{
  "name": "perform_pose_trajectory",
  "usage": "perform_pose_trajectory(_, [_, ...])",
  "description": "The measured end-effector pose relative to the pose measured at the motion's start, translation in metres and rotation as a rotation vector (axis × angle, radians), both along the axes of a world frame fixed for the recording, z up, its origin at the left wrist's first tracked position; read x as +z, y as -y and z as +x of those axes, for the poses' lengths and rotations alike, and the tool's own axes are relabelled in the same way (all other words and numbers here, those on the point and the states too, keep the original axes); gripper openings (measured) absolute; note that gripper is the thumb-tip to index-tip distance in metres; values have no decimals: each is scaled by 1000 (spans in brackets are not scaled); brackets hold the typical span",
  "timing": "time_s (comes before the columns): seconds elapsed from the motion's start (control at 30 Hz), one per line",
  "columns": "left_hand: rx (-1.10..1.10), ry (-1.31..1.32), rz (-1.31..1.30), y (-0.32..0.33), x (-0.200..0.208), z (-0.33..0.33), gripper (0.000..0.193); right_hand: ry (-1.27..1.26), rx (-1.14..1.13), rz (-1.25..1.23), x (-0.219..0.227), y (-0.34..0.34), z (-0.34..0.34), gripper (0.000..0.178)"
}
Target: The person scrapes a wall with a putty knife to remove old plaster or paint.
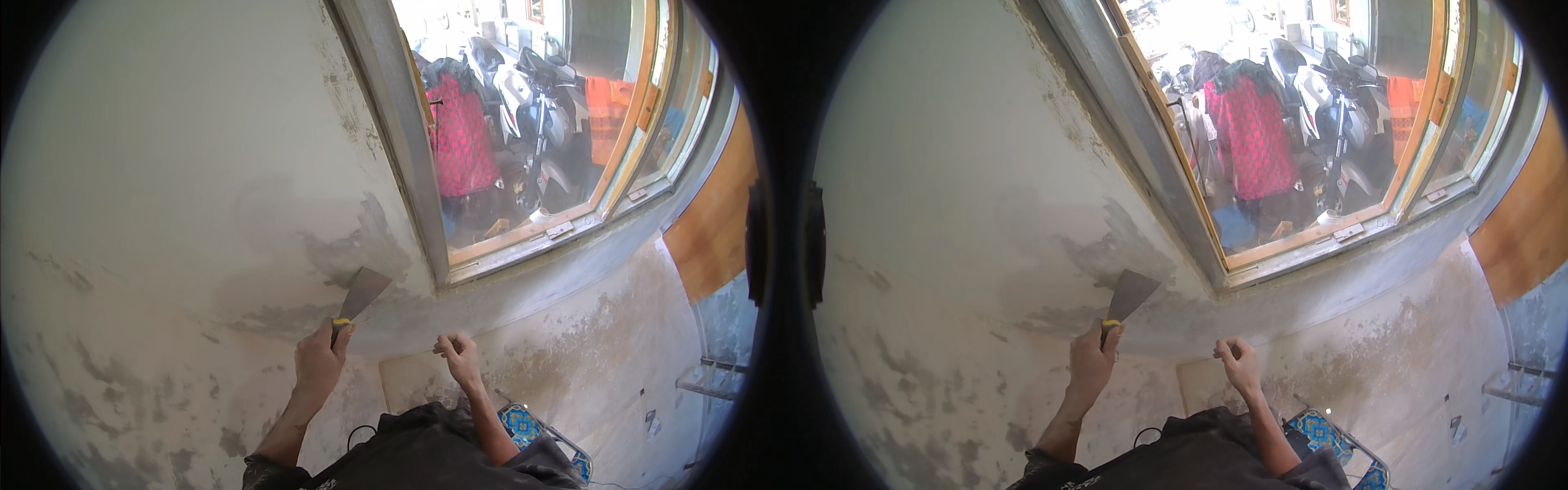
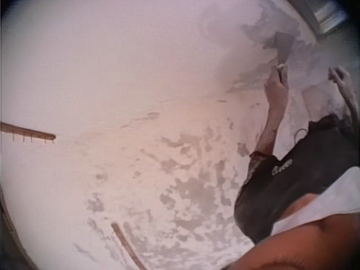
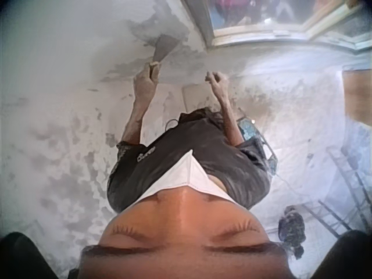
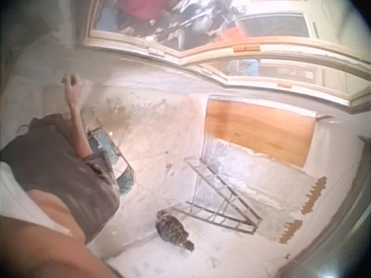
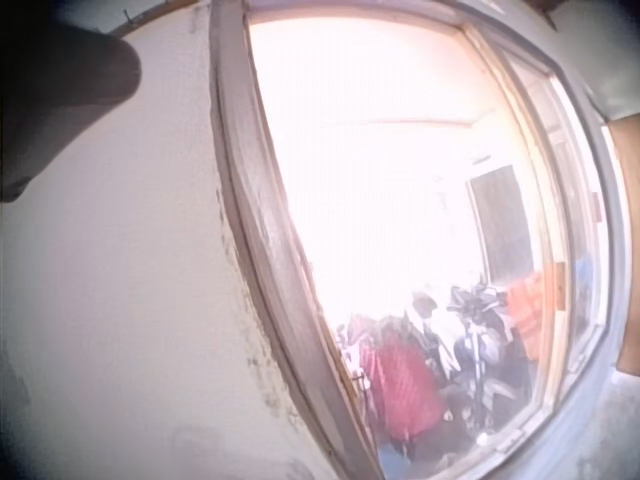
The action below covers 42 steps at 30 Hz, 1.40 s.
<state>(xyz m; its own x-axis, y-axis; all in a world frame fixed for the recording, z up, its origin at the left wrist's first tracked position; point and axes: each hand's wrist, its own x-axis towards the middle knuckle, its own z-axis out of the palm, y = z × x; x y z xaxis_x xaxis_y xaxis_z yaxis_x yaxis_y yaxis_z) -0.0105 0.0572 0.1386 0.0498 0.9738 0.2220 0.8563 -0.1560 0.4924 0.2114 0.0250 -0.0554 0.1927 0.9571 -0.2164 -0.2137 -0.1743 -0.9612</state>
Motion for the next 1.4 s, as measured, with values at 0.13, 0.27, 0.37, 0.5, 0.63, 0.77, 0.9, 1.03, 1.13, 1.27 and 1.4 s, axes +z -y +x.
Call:
perform_pose_trajectory(0.13, [-12,-7,79,-9,-22,8,30,43,-17,4,0,-2,-2,27])
perform_pose_trajectory(0.27, [-39,13,39,-2,-12,19,29,45,3,61,18,-8,-10,23])
perform_pose_trajectory(0.37, [-19,89,-78,-5,-12,3,30,-12,-20,157,31,-11,-4,19])
perform_pose_trajectory(0.5, [-32,47,68,-9,-27,13,29,-40,-145,261,46,-19,-9,16])
perform_pose_trajectory(0.63, [-48,107,47,-2,-17,17,28,-27,-204,301,53,-24,1,17])
perform_pose_trajectory(0.77, [-15,149,29,-4,-18,18,26,-45,-227,265,48,-23,6,19])
perform_pose_trajectory(0.9, [-5,196,9,-1,-15,30,25,-35,-212,251,46,-23,1,20])
perform_pose_trajectory(1.03, [41,225,-127,4,-13,20,26,-39,-190,235,45,-17,-1,21])
perform_pose_trajectory(1.13, [54,238,-50,2,-27,31,27,-48,-183,234,42,-15,-1,21])
perform_pose_trajectory(1.27, [2,333,-24,4,-28,40,28,-37,-168,213,42,-18,-8,20])
perform_pose_trajectory(1.4, [41,363,-74,7,-20,35,28,-60,-144,235,40,-15,-9,21])
